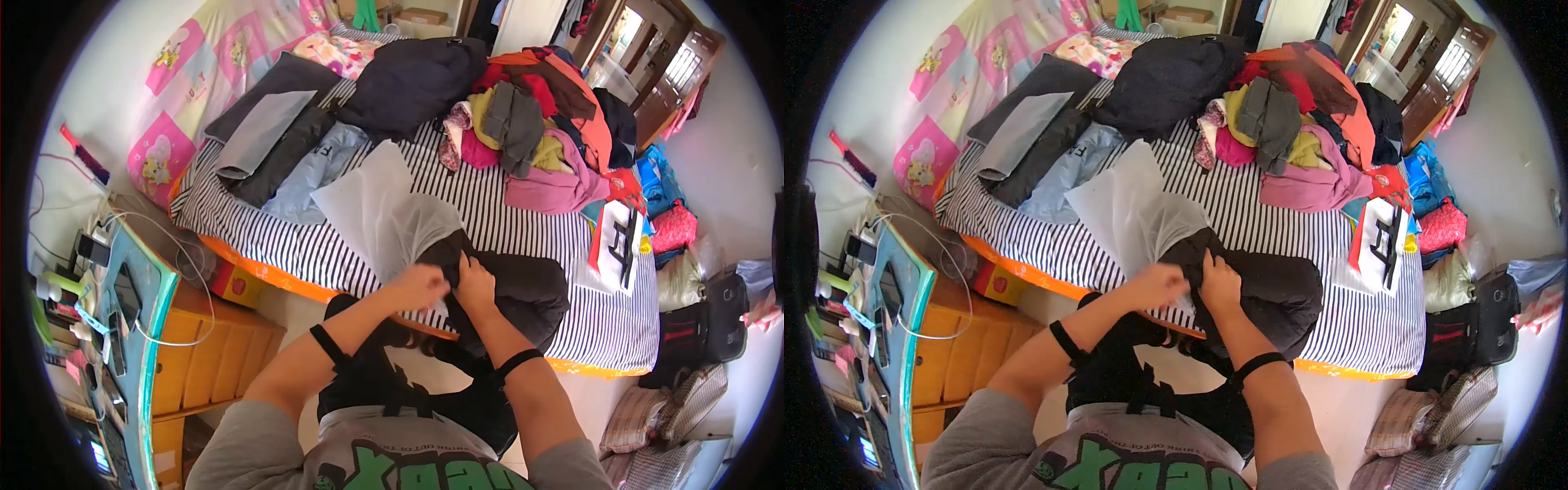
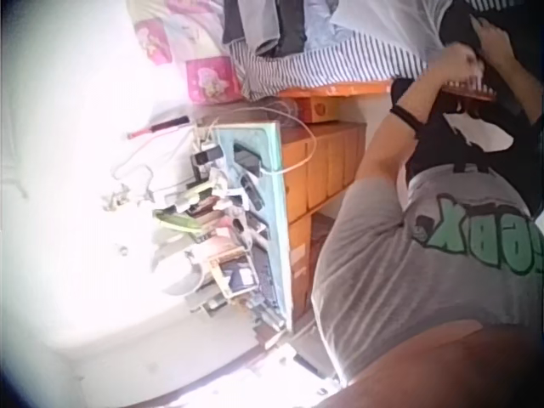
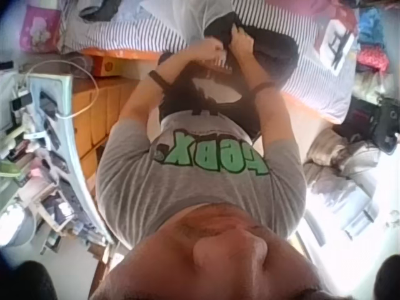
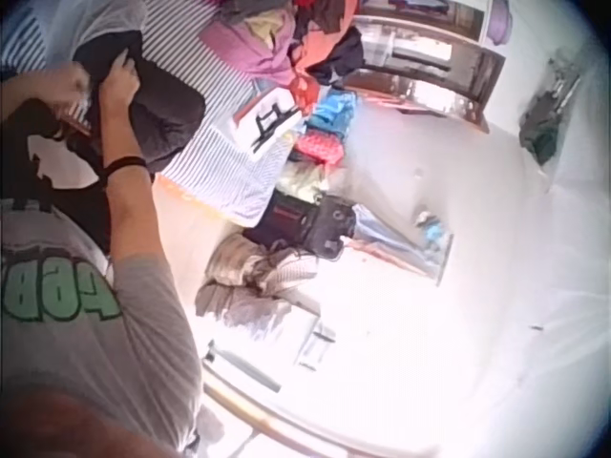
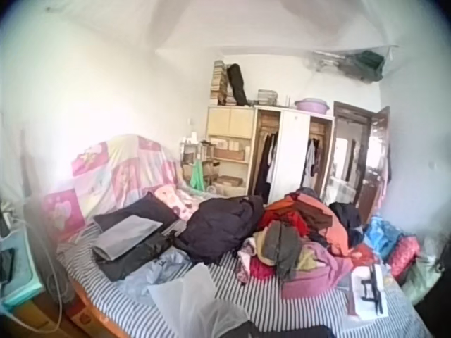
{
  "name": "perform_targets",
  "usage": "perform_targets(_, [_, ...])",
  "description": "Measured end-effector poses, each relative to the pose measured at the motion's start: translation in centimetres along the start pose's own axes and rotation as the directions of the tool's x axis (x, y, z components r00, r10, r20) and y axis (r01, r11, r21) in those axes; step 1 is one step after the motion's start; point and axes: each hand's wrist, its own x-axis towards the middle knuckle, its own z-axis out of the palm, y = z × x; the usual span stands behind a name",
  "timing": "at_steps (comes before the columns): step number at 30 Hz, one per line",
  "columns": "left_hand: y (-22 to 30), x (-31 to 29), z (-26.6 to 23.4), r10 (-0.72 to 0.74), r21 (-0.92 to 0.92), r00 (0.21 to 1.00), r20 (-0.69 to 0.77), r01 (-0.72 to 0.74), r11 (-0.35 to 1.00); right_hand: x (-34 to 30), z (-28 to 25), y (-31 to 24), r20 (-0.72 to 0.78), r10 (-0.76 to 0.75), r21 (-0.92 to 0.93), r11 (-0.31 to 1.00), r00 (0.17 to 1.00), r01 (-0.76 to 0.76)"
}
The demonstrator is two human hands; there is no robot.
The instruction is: Placing a piece of black clothing into a plastic bag on a bed.
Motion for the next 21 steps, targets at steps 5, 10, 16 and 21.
perform_targets(5, [-2.0, 1.8, -0.9, 0.096, 0.359, 0.793, -0.601, 0.161, 0.919, -0.1, -0.7, -1.2, 0.044, 0.038, 0.018, 0.999, 0.998, -0.039])
perform_targets(10, [-3.2, 2.7, -0.3, -0.032, 0.334, 0.799, -0.601, 0.287, 0.898, -0.6, 0.4, -1.5, 0.009, 0.041, 0.015, 0.999, 0.999, -0.041])
perform_targets(16, [-1.5, 3.2, -0.6, 0.057, 0.438, 0.812, -0.581, 0.253, 0.863, -0.5, 1.1, -1.4, -0.013, 0.023, -0.022, 1.0, 1.0, -0.023])
perform_targets(21, [5.7, 2.5, 2.3, 0.269, 0.683, 0.856, -0.442, 0.127, 0.719, -1.0, 3.3, -1.1, -0.02, 0.02, -0.021, 1.0, 1.0, -0.02])
